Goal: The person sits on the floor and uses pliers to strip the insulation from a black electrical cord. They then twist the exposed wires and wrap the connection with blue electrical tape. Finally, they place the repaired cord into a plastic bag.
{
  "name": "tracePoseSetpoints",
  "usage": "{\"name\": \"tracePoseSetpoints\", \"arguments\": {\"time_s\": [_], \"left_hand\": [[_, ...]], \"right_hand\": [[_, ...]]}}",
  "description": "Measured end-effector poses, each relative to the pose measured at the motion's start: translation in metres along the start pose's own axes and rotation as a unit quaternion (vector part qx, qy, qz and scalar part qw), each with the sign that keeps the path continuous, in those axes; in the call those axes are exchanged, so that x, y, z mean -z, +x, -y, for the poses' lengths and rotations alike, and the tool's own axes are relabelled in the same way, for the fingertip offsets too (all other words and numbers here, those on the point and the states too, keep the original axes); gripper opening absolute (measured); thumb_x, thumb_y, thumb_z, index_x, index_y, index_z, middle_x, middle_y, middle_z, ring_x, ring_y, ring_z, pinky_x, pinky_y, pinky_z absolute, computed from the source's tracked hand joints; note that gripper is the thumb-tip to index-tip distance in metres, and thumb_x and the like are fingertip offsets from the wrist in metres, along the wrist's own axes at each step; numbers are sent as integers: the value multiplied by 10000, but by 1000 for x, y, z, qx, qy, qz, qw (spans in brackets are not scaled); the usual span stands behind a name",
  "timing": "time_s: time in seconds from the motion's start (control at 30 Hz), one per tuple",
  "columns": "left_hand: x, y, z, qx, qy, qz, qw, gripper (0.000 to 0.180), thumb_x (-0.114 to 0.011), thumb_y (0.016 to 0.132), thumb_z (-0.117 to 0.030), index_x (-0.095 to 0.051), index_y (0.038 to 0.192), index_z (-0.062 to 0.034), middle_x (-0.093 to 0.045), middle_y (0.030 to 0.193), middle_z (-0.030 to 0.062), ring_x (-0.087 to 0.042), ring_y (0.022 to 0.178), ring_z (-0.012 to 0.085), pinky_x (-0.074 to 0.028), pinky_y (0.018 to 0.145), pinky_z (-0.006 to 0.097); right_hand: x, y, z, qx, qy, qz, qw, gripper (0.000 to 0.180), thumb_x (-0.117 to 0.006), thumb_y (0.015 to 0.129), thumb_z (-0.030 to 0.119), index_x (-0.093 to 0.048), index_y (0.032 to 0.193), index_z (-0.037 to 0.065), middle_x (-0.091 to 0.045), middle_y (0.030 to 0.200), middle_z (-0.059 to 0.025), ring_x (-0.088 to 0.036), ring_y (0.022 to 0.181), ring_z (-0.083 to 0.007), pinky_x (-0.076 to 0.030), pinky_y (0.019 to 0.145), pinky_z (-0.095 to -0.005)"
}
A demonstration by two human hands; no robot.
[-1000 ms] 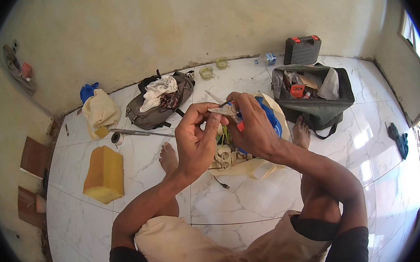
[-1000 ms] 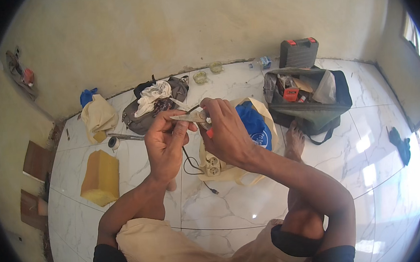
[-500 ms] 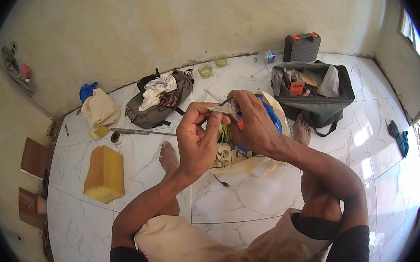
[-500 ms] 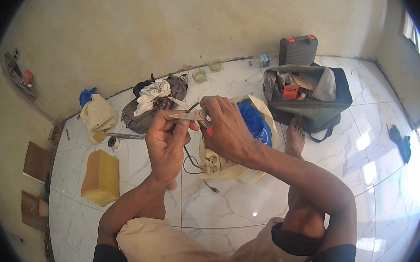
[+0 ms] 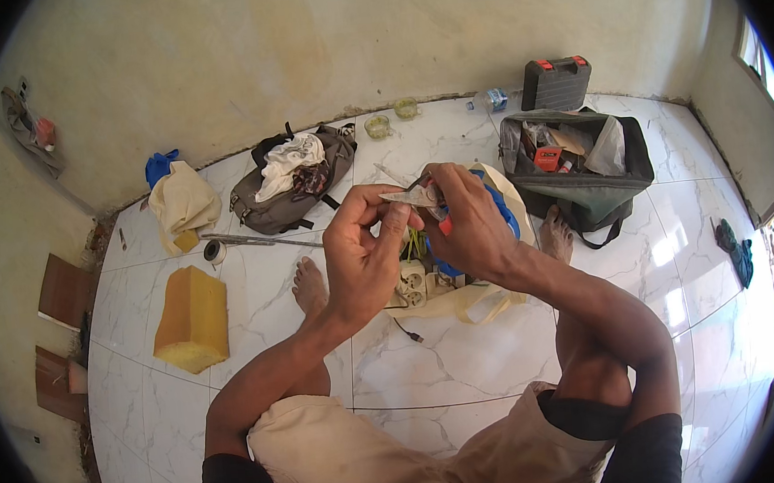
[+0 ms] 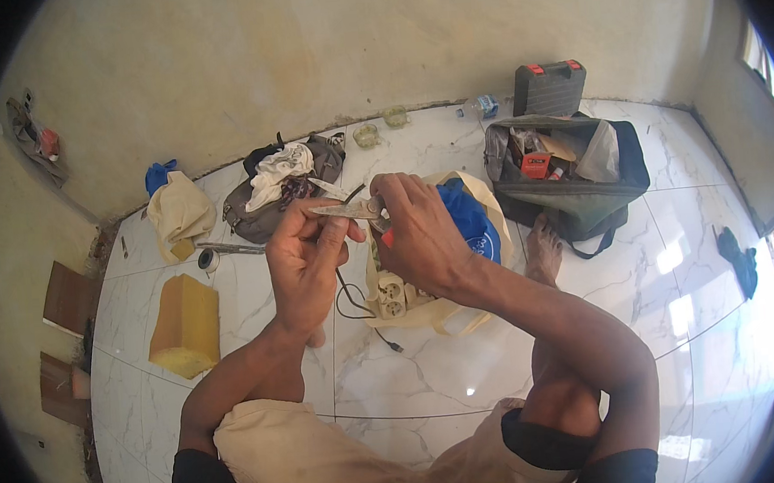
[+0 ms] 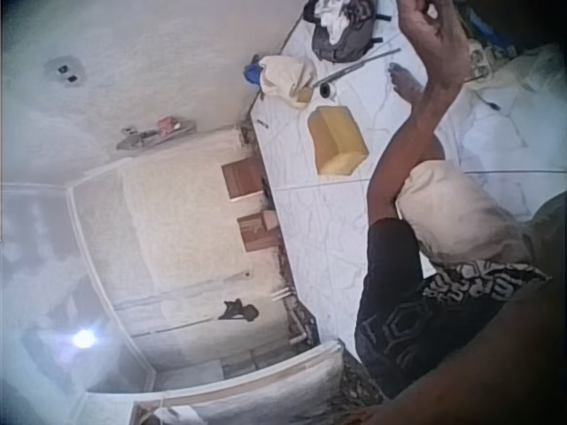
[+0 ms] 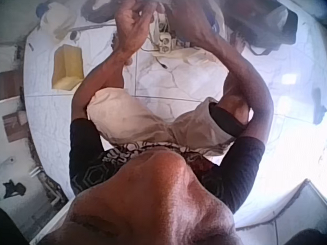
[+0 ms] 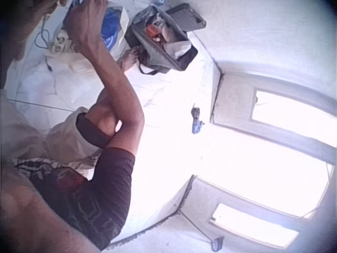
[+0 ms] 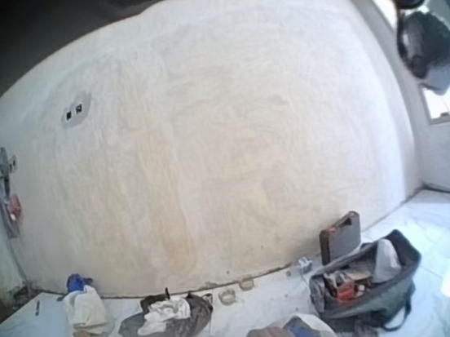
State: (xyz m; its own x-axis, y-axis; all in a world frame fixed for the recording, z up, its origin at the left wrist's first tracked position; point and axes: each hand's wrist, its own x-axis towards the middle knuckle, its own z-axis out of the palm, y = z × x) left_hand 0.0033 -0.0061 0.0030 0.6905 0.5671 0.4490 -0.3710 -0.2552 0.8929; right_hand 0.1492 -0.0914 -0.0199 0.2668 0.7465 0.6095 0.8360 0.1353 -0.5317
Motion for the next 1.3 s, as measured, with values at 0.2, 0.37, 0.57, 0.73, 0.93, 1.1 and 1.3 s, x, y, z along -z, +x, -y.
{"name": "tracePoseSetpoints", "arguments": {"time_s": [0.2,0.37,0.57,0.73,0.93,1.1,1.3], "left_hand": [[8,1,-4,11,32,21,999,77,-546,987,-35,-580,1027,19,-591,746,38,-422,574,24,-318,490,184],[10,1,-10,30,40,36,998,74,-544,980,-22,-585,984,40,-556,707,26,-398,538,20,-287,453,182],[11,0,-13,50,16,40,998,70,-545,976,-15,-579,986,45,-555,704,31,-389,520,22,-277,437,184],[10,0,-14,57,12,49,997,81,-537,979,-19,-571,1003,51,-558,702,36,-389,520,23,-278,435,186],[10,0,-12,64,1,40,997,96,-532,983,-25,-569,1025,54,-566,701,43,-388,520,24,-276,438,185],[11,0,-11,60,7,37,997,112,-541,990,-54,-574,1030,46,-569,702,40,-387,522,23,-282,446,185],[14,3,-8,22,67,26,997,123,-570,993,-108,-616,986,5,-593,737,21,-384,537,11,-291,464,183]], "right_hand": [[4,2,4,54,-45,-38,997,474,-702,715,-16,-487,1137,2,-547,974,-173,-541,937,-356,-436,840,-441],[9,1,4,73,-62,-27,995,541,-714,683,-29,-471,1165,13,-531,1000,-158,-528,957,-349,-429,838,-438],[9,1,3,58,-61,9,996,583,-744,678,14,-450,1180,30,-523,1056,-154,-510,1043,-341,-393,913,-438],[10,0,1,51,-64,15,997,577,-745,663,14,-453,1160,38,-534,1052,-154,-519,1033,-352,-397,913,-445],[7,0,-3,65,-41,-5,997,501,-706,682,-13,-479,1126,31,-546,983,-165,-541,947,-369,-426,842,-449],[4,0,-4,54,-11,-3,998,446,-695,710,-11,-489,1105,7,-571,967,-191,-576,905,-384,-461,776,-446],[5,1,8,-28,95,54,994,292,-703,803,66,-516,1008,-26,-619,850,-200,-622,767,-384,-483,662,-424]]}}
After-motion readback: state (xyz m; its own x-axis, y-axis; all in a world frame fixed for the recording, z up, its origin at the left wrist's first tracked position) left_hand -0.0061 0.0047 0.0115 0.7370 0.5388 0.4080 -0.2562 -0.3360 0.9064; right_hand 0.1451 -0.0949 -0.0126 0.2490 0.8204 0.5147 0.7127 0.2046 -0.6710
